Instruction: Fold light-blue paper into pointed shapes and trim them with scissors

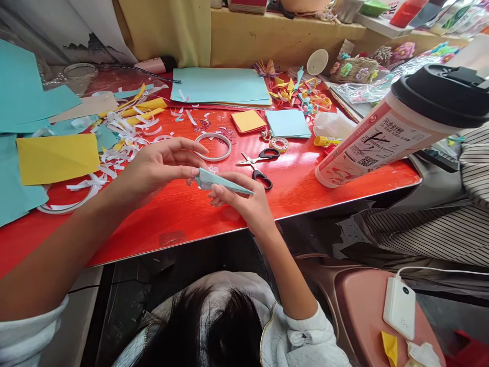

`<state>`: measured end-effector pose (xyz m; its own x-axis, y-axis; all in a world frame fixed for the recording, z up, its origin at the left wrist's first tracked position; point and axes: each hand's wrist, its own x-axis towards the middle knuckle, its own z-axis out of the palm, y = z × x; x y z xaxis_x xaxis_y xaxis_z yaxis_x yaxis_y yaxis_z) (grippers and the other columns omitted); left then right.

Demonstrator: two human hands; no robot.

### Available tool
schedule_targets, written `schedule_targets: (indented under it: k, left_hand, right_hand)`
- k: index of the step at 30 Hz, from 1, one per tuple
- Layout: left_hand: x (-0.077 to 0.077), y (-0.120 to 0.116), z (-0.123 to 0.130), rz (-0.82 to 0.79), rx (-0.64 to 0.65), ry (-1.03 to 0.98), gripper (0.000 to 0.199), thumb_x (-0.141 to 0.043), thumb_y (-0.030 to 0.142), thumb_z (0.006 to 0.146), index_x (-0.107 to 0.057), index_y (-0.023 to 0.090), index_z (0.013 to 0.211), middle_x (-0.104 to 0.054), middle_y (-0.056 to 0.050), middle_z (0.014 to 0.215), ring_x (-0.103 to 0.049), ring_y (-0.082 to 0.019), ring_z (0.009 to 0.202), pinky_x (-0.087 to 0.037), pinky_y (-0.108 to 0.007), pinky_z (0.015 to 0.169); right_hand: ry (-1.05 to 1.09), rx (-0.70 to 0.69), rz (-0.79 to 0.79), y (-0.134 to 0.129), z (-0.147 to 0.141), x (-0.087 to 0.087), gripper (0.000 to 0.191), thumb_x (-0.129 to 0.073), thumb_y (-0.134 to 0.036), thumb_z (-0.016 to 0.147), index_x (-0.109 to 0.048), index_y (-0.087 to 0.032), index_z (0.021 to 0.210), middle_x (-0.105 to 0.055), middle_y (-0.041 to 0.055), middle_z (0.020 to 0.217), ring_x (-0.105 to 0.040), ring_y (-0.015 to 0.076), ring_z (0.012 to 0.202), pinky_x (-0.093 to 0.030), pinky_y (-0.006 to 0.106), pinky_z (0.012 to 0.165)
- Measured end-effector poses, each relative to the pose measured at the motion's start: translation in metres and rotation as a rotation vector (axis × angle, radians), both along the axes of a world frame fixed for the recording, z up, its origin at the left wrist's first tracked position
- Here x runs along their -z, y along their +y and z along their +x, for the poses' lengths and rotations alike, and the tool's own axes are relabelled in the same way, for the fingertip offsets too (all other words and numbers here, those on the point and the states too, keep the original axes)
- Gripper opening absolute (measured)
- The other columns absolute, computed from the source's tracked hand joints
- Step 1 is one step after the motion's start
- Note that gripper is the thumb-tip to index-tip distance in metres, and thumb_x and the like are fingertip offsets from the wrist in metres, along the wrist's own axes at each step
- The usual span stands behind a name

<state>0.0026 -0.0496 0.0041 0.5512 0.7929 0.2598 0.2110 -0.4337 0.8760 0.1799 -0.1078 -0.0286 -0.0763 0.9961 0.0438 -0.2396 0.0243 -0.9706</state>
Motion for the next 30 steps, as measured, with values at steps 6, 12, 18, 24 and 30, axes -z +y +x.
schedule_targets:
  k: [6, 12, 18, 24, 30]
  left_hand:
    - [0.002, 0.002, -0.001, -0.034, -0.029, -0.018, 0.027, -0.056, 0.013, 0.079, -0.06, 0.017, 0.105, -0.07, -0.006, 0.085, -0.068, -0.019, 0.076, -0.054, -0.031, 0.06]
    - [0.003, 0.006, -0.003, -0.092, -0.076, -0.002, 0.021, -0.058, 0.019, 0.079, -0.063, 0.015, 0.099, -0.07, -0.007, 0.088, -0.067, -0.019, 0.076, -0.054, -0.033, 0.062]
    - [-0.005, 0.002, 0.0, -0.334, -0.13, -0.073, 0.019, -0.059, 0.024, 0.077, -0.066, 0.014, 0.091, -0.068, -0.005, 0.087, -0.064, -0.015, 0.077, -0.054, -0.028, 0.065]
    - [-0.006, 0.002, 0.001, -0.379, -0.169, -0.07, 0.022, -0.065, 0.014, 0.069, -0.065, 0.014, 0.092, -0.065, -0.002, 0.076, -0.061, -0.012, 0.069, -0.05, -0.025, 0.065]
    - [-0.004, 0.003, 0.001, -0.328, -0.215, -0.071, 0.021, -0.064, 0.011, 0.067, -0.063, 0.014, 0.088, -0.064, 0.0, 0.07, -0.06, -0.011, 0.065, -0.048, -0.026, 0.065]
  right_hand:
    - [-0.015, -0.117, 0.041, -0.002, 0.004, 0.001, 0.048, -0.081, -0.032, 0.061, -0.065, -0.024, 0.106, -0.071, -0.0007, 0.085, -0.068, 0.016, 0.074, -0.056, 0.03, 0.073]
    - [0.002, -0.107, 0.02, 0.0, 0.005, 0.006, 0.021, -0.061, -0.037, 0.083, -0.07, -0.018, 0.084, -0.07, 0.0016, 0.069, -0.068, 0.0149, 0.062, -0.057, 0.027, 0.062]
    - [-0.041, 0.015, 0.008, 0.002, 0.003, 0.008, 0.023, -0.061, -0.037, 0.084, -0.067, -0.016, 0.077, -0.069, 0.0013, 0.063, -0.066, 0.0128, 0.054, -0.055, 0.024, 0.057]
    - [-0.063, 0.041, 0.015, 0.001, 0.003, 0.009, 0.027, -0.062, -0.043, 0.082, -0.068, -0.018, 0.089, -0.069, 0.0007, 0.064, -0.067, 0.0137, 0.057, -0.056, 0.025, 0.058]
    - [-0.011, -0.068, 0.003, 0.001, 0.005, 0.006, 0.052, -0.054, -0.061, 0.079, -0.066, -0.018, 0.105, -0.07, 0.003, 0.073, -0.068, 0.0155, 0.062, -0.057, 0.029, 0.063]
